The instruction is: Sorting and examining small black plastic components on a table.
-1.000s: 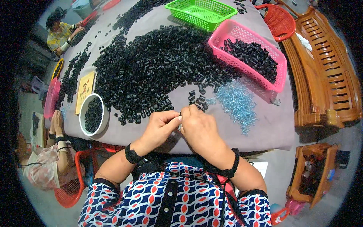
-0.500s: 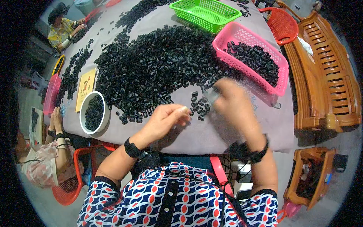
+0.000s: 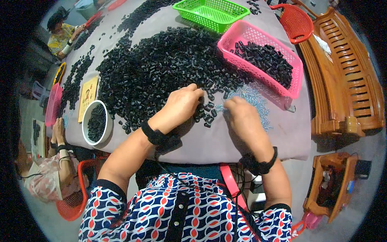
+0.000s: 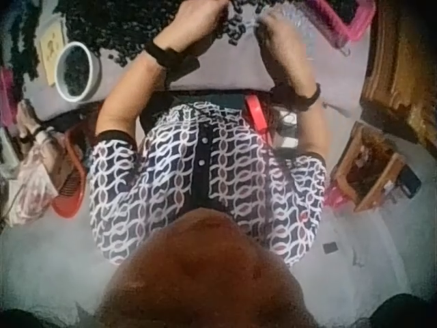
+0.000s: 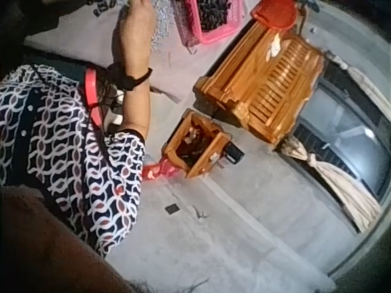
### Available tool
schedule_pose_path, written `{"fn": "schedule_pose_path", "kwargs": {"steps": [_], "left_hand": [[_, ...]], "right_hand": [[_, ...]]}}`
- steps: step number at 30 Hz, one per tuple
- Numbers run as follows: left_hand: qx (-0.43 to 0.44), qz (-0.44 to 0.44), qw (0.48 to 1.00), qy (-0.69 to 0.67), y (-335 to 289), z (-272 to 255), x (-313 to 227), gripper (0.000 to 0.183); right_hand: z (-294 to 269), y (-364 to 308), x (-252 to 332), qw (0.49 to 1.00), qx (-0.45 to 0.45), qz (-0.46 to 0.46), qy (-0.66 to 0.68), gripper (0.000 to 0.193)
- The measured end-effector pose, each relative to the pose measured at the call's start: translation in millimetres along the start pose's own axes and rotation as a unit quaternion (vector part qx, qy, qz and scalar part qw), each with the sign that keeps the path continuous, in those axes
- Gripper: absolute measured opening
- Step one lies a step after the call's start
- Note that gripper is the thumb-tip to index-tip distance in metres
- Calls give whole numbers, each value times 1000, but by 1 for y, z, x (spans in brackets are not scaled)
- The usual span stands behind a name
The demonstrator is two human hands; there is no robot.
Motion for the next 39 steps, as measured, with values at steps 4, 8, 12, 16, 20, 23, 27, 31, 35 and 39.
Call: {"fn": "schedule_pose_path", "kwargs": {"steps": [4,8,12,16,20,23,27,31,35,39], "left_hand": [[6,-11,1000,6,-9,-8,2,16],[-42,-36,994,-93,-29,-38,-2,16],[-31,-131,948,-289,-62,-45,-4,15],[60,-185,880,-434,-92,-30,-12,16],[105,-184,871,-442,-117,-25,-22,19],[106,-174,888,-412,-126,-17,-12,17],[18,-133,943,-305,-109,-28,-5,16],[15,-174,927,-331,-102,-29,-1,16],[31,-212,880,-423,-107,-25,-5,16],[58,-225,847,-478,-105,-24,-12,16]], "right_hand": [[8,-13,3,999,31,9,15,26],[-3,-23,-2,997,-33,25,60,36],[-8,-25,8,994,-34,64,81,35],[12,-17,13,998,-1,-11,61,27],[-4,-15,17,987,-23,58,145,28],[-13,-16,1,984,-50,90,142,31],[8,-15,1,995,-39,18,93,29],[19,-8,12,999,-28,15,8,20],[15,-8,12,1000,2,17,7,21],[10,-13,13,1000,-9,14,16,24]]}}
Point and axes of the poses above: each hand's wrist, its own y-axis towards the middle knuckle, its own z-axis out of the palm, x = y × z, the point moved 2 cm from there along y, towards the middle knuckle, and after that the axes turned 1 degree about z, right-handed, at the moved point
